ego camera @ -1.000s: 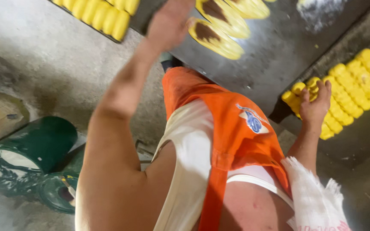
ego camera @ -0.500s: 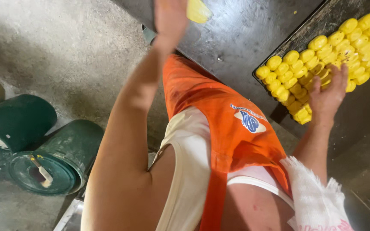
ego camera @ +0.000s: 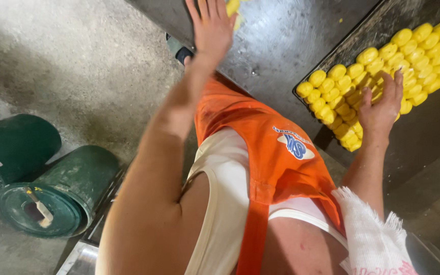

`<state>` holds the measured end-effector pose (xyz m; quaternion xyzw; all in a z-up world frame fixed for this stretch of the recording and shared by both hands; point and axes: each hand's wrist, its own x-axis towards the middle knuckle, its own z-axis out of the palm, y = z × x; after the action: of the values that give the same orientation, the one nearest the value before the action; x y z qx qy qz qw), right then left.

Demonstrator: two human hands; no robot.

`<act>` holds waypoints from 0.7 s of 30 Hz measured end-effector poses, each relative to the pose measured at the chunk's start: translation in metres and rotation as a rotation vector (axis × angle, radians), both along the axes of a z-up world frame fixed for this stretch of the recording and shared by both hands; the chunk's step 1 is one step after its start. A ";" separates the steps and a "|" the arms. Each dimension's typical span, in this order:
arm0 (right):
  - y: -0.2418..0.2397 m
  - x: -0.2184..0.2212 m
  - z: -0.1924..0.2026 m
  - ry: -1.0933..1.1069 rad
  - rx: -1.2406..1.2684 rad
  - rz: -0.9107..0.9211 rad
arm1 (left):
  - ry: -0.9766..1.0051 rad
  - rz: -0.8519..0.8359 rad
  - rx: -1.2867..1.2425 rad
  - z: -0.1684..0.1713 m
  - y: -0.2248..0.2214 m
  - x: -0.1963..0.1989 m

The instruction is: The person flattens yellow dough balls by hand on a dark metal table, applies a dark filling onto several pieces of the dough, and then rolls the dough into cylindrical shapes.

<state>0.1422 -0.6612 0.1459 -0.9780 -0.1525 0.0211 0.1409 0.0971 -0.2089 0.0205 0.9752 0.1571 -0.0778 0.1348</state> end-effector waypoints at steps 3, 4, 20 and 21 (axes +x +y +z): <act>0.011 0.001 -0.003 0.008 0.016 -0.010 | -0.188 -0.032 0.198 -0.002 -0.058 -0.006; 0.014 0.002 -0.004 0.004 0.015 0.000 | -0.304 -0.102 0.060 -0.001 -0.069 -0.010; 0.191 0.028 -0.027 -0.100 -0.005 0.171 | -0.619 0.545 -1.348 -0.018 0.354 0.034; 0.206 0.029 -0.023 -0.077 -0.022 0.181 | -0.629 0.536 -1.249 -0.017 0.367 0.028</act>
<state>0.1716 -0.4557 0.1228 -0.9618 -0.2451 -0.0020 0.1219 0.1254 0.1581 0.0032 0.6220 0.2699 0.1654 0.7162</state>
